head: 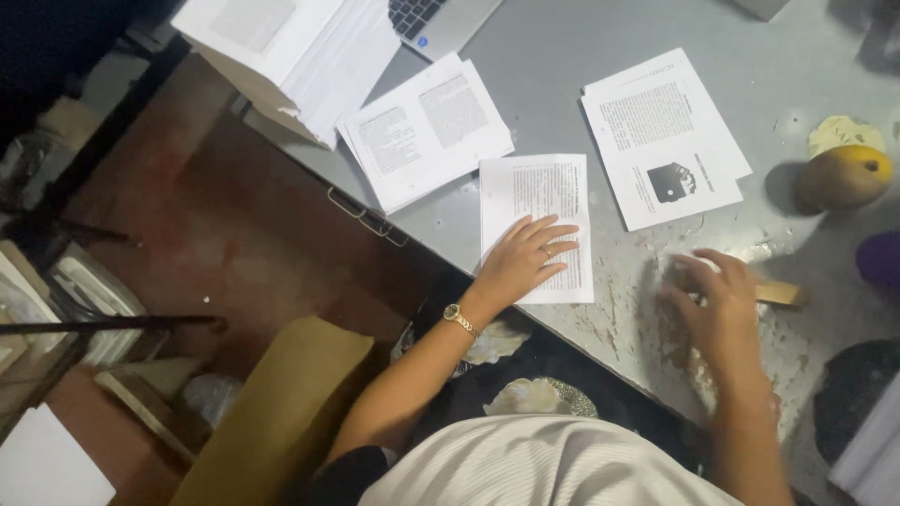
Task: Folding printed paper sheets and using a wooden block to create a sharp crease.
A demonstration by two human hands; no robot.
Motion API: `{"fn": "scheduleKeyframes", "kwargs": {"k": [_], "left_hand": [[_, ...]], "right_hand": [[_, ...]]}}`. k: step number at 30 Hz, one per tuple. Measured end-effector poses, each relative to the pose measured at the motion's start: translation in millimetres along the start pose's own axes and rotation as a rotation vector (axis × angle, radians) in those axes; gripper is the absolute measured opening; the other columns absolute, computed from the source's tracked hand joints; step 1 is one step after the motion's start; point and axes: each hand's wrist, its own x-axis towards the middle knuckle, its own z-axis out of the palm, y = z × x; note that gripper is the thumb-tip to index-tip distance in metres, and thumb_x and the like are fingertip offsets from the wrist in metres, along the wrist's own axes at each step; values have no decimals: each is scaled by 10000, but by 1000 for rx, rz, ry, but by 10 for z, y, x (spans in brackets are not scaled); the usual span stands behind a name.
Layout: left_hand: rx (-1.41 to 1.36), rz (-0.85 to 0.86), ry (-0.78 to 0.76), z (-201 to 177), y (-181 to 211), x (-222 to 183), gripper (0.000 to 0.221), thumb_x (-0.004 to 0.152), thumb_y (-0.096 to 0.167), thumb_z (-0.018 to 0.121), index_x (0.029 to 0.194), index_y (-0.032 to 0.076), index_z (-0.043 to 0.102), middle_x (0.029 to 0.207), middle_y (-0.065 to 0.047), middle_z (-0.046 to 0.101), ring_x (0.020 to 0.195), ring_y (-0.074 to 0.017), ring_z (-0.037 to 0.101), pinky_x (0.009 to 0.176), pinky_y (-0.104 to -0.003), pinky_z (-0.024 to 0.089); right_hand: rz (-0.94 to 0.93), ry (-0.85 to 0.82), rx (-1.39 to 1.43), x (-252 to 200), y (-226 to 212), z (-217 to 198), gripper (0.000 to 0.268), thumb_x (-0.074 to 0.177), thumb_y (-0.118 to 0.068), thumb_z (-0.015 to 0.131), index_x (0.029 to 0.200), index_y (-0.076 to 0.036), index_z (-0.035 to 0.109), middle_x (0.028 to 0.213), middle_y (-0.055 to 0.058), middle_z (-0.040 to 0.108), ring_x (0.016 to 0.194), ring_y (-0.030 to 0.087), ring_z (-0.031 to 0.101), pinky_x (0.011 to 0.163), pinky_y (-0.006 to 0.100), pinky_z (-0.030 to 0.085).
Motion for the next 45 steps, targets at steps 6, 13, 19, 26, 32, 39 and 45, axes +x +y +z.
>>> {"fn": "scheduleKeyframes", "kwargs": {"k": [6, 13, 19, 26, 32, 39, 45], "left_hand": [[-157, 96, -102, -56, 58, -56, 327, 1002, 299, 625, 1311, 210, 687, 1497, 40, 563, 1460, -241, 449, 1264, -497, 260], [-200, 21, -60, -35, 87, -132, 651, 937, 419, 693, 1502, 213, 445, 1443, -39, 603, 1436, -204, 496, 1279, -436, 280], [-261, -38, -47, 15, 82, -128, 752, 879, 402, 752, 1480, 138, 385, 1452, -33, 595, 1409, -171, 519, 1286, -403, 270], [-311, 39, -55, -42, 199, -175, 725, 884, 333, 767, 1470, 100, 410, 1446, -112, 594, 1381, -251, 545, 1266, -442, 306], [-458, 221, -247, 227, 617, -163, 707, 876, 290, 776, 1455, 68, 435, 1430, -155, 608, 1376, -276, 561, 1282, -439, 308], [-470, 205, -255, 265, 637, -150, 716, 857, 344, 776, 1434, 84, 440, 1391, -93, 641, 1334, -256, 589, 1270, -419, 325], [-473, 191, -259, 133, 641, -112, 707, 852, 376, 773, 1421, 111, 449, 1364, -42, 667, 1344, -217, 582, 1282, -397, 308]], "right_hand": [[-48, 6, 110, -294, 423, -163, 414, 851, -36, 794, 1250, -17, 686, 1234, 165, 664, 1177, 319, 608, 1109, 413, 451], [-81, -91, 206, 211, -576, 233, 264, 971, -142, 690, 1209, -203, 787, 1193, 99, 753, 1150, 313, 676, 979, 431, 531], [15, -226, 157, 275, -831, 38, 283, 956, -70, 675, 1171, -195, 809, 1116, 182, 763, 1077, 386, 715, 914, 468, 572], [-11, -284, 178, -610, -802, -168, 277, 886, 0, 635, 1100, -33, 807, 1091, 352, 723, 1069, 582, 616, 845, 619, 517], [-8, -179, 74, -1130, -165, 47, 435, 915, -178, 656, 1289, -386, 737, 1286, -63, 740, 1197, 300, 633, 1006, 427, 535], [-14, 80, -72, -896, 201, 392, 372, 993, -150, 619, 1298, -323, 744, 1221, -18, 754, 1054, 285, 674, 924, 407, 557], [-45, 181, -70, -505, 70, 304, 333, 1010, -129, 627, 1283, -261, 765, 1194, 22, 765, 1034, 319, 669, 892, 429, 559]]}}
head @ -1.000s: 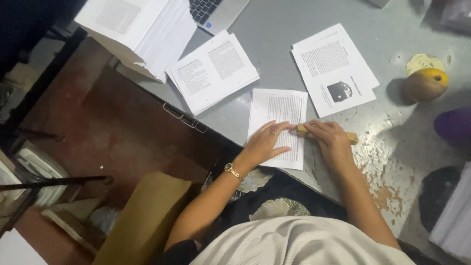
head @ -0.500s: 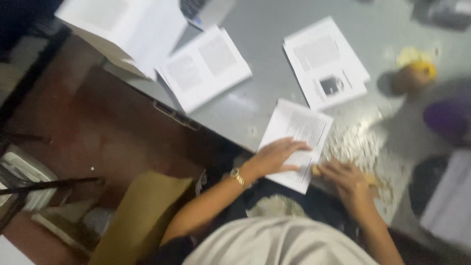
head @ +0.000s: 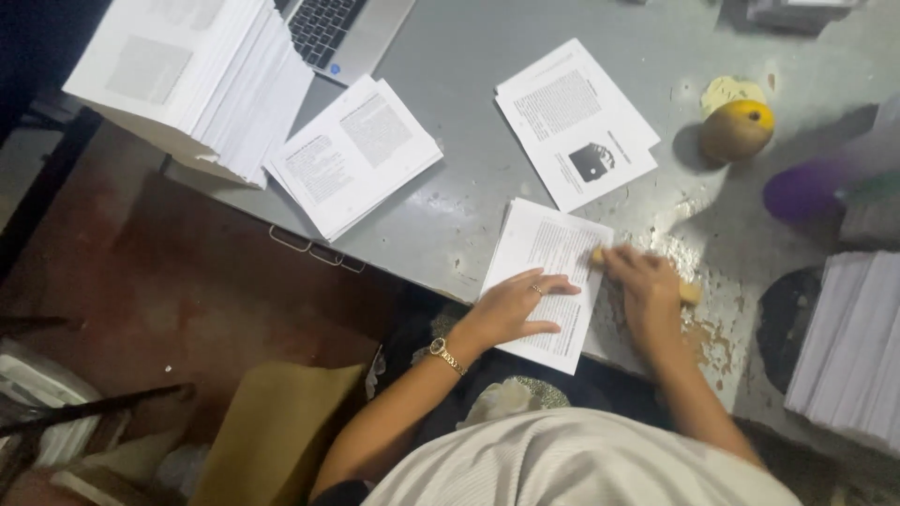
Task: Folding printed paper sheets and using a wooden block to create a sharp crease.
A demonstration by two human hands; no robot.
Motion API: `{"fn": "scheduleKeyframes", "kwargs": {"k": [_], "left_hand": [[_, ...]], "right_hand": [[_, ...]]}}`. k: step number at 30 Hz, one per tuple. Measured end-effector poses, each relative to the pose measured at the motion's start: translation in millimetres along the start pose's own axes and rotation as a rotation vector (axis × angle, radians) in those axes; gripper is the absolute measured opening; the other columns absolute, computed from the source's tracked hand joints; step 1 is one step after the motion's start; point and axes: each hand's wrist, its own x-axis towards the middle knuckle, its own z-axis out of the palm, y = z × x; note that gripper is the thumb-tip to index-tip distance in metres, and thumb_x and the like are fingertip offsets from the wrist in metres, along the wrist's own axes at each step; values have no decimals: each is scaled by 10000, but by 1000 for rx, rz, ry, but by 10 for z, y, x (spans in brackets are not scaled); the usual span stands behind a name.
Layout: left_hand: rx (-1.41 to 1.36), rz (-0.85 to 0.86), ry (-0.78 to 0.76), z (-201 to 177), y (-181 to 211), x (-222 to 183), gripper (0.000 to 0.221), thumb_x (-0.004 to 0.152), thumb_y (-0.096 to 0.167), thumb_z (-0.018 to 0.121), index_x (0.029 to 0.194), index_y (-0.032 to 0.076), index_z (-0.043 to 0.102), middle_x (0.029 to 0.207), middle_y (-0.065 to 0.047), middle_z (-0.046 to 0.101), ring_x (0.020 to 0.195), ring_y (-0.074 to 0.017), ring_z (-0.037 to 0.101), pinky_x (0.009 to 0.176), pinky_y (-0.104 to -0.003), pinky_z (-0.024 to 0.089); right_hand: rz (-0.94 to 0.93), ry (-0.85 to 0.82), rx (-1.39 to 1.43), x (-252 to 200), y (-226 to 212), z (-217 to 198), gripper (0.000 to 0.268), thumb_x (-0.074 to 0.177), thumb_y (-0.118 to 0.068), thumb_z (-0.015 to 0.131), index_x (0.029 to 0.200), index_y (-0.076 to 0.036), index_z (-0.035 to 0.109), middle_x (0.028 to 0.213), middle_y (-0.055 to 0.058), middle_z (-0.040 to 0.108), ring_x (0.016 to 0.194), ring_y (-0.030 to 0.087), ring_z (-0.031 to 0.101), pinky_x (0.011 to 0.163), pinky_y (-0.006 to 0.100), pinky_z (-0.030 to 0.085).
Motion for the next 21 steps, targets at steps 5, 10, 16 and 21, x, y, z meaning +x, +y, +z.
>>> {"fn": "scheduleKeyframes", "kwargs": {"k": [5, 10, 16, 21], "left_hand": [[0, -31, -12, -80, 59, -15, 686, 854, 361, 766, 1401, 88, 457, 1352, -62, 676, 1346, -220, 579, 1282, -388, 307], [-1, -15, -34, -6, -4, 6, 696, 857, 373, 773, 1412, 95, 457, 1374, -45, 668, 1378, -201, 552, 1289, -390, 286], [-41, -43, -31, -132, 154, -36, 608, 865, 346, 760, 1355, 76, 523, 1313, -77, 699, 1318, -226, 599, 1270, -399, 317], [-71, -82, -23, -105, 94, -44, 559, 855, 369, 760, 1318, 134, 552, 1269, 0, 724, 1315, -161, 602, 1273, -367, 308]], "right_hand": [[61, -98, 49, -347, -165, -85, 390, 974, -136, 599, 1269, -337, 757, 1211, -38, 764, 1058, 302, 679, 906, 434, 550], [-8, 30, -112, 75, 424, 160, 348, 1038, -114, 571, 1295, -260, 753, 1238, 32, 752, 1050, 332, 671, 902, 444, 559], [145, 82, -256, 299, 707, -108, 476, 851, 1, 727, 1303, -142, 759, 1210, 100, 762, 1126, 302, 702, 1045, 417, 514], [23, 61, -246, 471, 494, -123, 447, 814, 22, 765, 1239, -113, 740, 1283, 148, 704, 1227, 375, 632, 1088, 483, 465]]}}
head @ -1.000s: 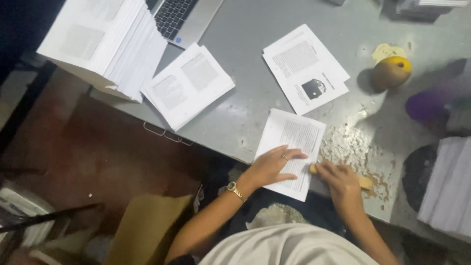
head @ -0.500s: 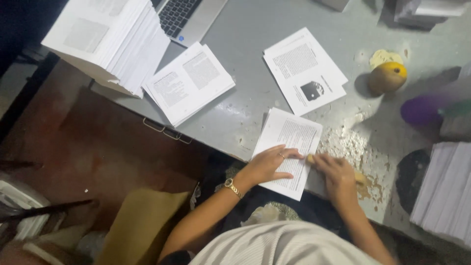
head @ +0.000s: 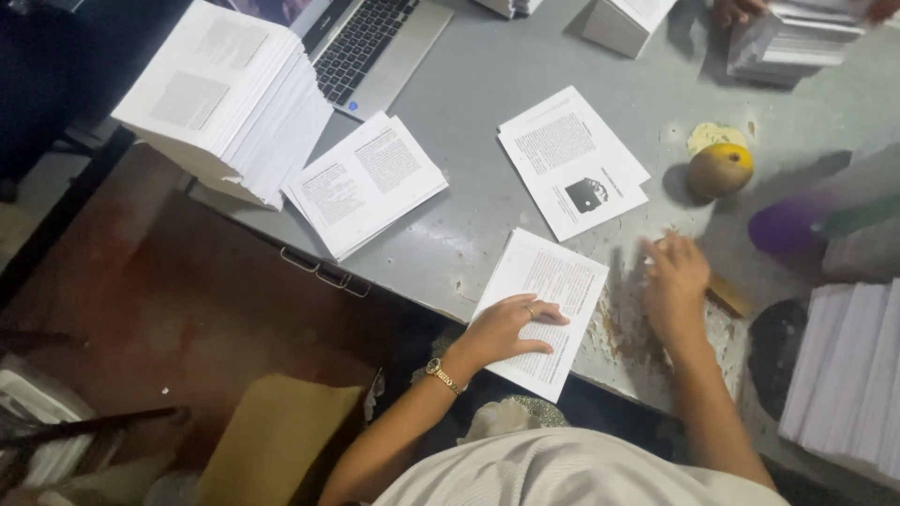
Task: Folding printed paper sheets and using a wooden block to create a sharp crease.
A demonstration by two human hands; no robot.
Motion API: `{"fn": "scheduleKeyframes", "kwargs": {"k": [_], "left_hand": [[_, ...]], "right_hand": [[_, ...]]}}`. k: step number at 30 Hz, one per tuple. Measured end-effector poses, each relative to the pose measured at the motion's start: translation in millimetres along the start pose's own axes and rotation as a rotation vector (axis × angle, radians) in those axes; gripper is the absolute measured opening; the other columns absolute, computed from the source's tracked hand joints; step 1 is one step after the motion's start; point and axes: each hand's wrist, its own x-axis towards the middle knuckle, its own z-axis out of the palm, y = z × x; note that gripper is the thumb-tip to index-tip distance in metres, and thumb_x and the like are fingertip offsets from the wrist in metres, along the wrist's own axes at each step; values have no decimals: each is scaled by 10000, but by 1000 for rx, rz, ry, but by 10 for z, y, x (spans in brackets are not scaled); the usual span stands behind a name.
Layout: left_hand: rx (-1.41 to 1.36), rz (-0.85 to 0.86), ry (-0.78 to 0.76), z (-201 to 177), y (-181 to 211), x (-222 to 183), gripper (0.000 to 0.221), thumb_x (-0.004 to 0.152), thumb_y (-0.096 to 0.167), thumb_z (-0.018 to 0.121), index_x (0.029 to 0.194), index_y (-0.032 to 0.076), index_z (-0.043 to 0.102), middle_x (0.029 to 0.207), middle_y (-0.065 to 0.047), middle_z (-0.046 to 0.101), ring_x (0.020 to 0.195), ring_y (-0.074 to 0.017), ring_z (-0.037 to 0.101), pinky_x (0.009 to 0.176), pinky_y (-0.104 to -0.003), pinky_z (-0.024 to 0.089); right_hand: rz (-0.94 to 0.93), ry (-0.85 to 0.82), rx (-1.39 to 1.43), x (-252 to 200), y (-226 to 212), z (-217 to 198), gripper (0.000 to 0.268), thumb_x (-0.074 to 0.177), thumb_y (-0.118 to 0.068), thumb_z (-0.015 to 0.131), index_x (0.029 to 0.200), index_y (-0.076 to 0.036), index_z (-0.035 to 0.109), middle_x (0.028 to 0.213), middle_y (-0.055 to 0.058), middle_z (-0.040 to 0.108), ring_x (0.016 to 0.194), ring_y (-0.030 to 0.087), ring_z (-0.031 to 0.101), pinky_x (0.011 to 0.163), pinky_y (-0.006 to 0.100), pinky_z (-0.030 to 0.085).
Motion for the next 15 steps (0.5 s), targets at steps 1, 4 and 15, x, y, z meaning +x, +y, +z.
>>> {"fn": "scheduleKeyframes", "kwargs": {"k": [1, 4, 15], "left_hand": [[2, -8, 2, 28, -25, 17, 550, 851, 380, 760, 1305, 143, 558, 1260, 8, 729, 1308, -152, 606, 1274, -359, 307], [8, -6, 16, 23, -13, 27, 543, 835, 367, 777, 1286, 144, 572, 1252, 15, 734, 1313, -140, 602, 1267, -355, 321], [26, -2, 25, 9, 27, 4, 525, 838, 373, 762, 1271, 141, 576, 1259, 7, 732, 1314, -138, 601, 1260, -351, 335]], "right_hand": [[-73, -33, 93, 37, -114, -25, 432, 769, 26, 769, 1172, -128, 743, 1355, 153, 666, 1302, 400, 570, 1151, 514, 409], [-47, -91, 193, 21, -267, 172, 159, 868, -200, 794, 1027, -211, 805, 1309, 69, 699, 1305, 334, 586, 1133, 461, 422], [-3, -199, 197, 258, -360, -12, 205, 890, -405, 751, 929, -205, 773, 1430, 29, 626, 1381, 299, 534, 1099, 458, 439]]}}
